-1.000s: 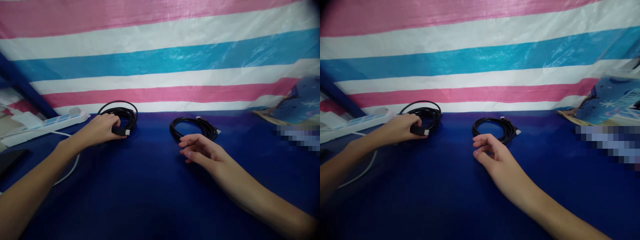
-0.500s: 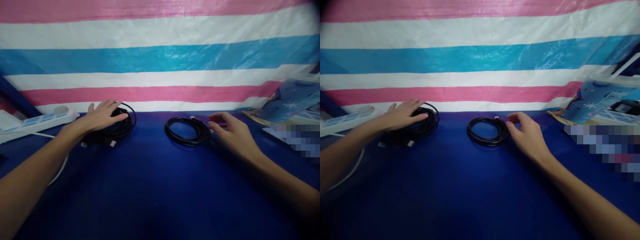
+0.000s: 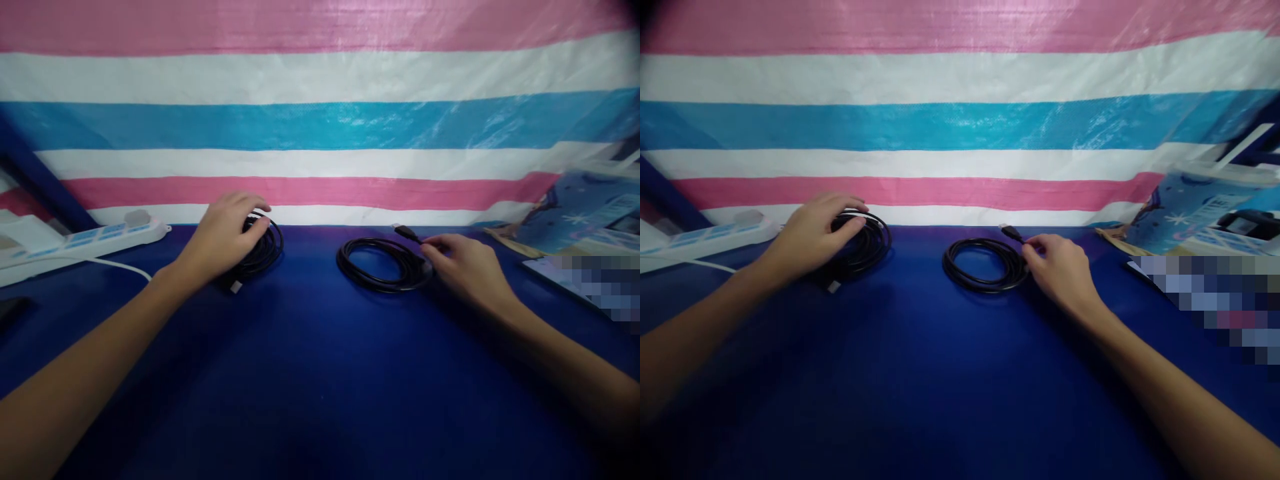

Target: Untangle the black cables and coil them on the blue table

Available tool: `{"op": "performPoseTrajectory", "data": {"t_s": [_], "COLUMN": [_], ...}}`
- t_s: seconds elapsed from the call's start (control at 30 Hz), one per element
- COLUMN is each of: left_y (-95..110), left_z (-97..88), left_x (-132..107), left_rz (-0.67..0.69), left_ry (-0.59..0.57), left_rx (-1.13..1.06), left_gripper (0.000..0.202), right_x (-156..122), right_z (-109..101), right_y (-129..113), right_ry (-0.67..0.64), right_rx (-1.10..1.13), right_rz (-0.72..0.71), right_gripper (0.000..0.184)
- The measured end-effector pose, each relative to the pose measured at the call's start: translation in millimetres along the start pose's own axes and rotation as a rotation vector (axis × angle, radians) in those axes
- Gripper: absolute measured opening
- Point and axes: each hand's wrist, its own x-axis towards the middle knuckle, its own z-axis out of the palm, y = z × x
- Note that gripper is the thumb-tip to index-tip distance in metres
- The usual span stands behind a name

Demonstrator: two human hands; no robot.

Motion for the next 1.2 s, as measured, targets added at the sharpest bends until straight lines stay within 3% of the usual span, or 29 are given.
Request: {"op": "performPoseTrajectory", "data": {"t_s": [0.1, 0.2, 0.27, 0.33, 0.47, 0.53, 0.63, 0.73, 0.83, 1.03, 1.1, 1.2], "left_y": [43, 87, 110, 123, 128, 124, 112, 100, 96, 102, 108, 121], "left_z": [-12.4, -12.8, -5.6, 3.1, 5.5, -2.1, -14.1, -19.5, -19.0, -11.5, -6.5, 1.5], "left_x": [-15, -31, -37, -38, -29, -21, -14, -16, -27, -40, -41, -43], "left_rz": [0.178, 0.275, 0.373, 0.439, 0.439, 0.283, -0.206, -0.547, -0.603, -0.604, -0.605, -0.612], "left_ry": [0.132, 0.201, 0.214, 0.231, 0.274, 0.157, -0.097, -0.492, -0.895, -1.277, -1.435, -1.596], "left_rx": [-0.092, -0.059, 0.06, 0.161, 0.184, 0.06, -0.359, -0.899, -1.183, -1.195, -1.165, -1.115], "left_gripper": [0.022, 0.031, 0.042, 0.044, 0.032, 0.035, 0.048, 0.052, 0.057, 0.048, 0.051, 0.05], "right_x": [-11, -36, -58, -80, -106, -110, -113, -113, -105, -87, -83, -79], "right_z": [-8, -14, -16, -17, -21, -23, -20, -11, -2, -4, -3, 4], "right_y": [-17, -48, -72, -93, -110, -106, -96, -89, -84, -74, -71, -67], "right_ry": [0.072, 0.014, -0.085, -0.295, -0.617, -0.735, -0.844, -0.729, -0.534, -0.576, -0.536, -0.367], "right_rx": [0.202, 0.471, 0.639, 1.023, 1.327, 1.326, 1.062, 0.713, 0.642, 0.319, 0.187, 0.054], "right_rz": [-0.051, -0.091, -0.105, 0.02, 0.15, 0.083, -0.126, -0.298, -0.427, -0.805, -0.927, -1.08], "right_gripper": [0.019, 0.022, 0.021, 0.021, 0.01, 0.011, 0.015, 0.026, 0.052, 0.072, 0.071, 0.052]}}
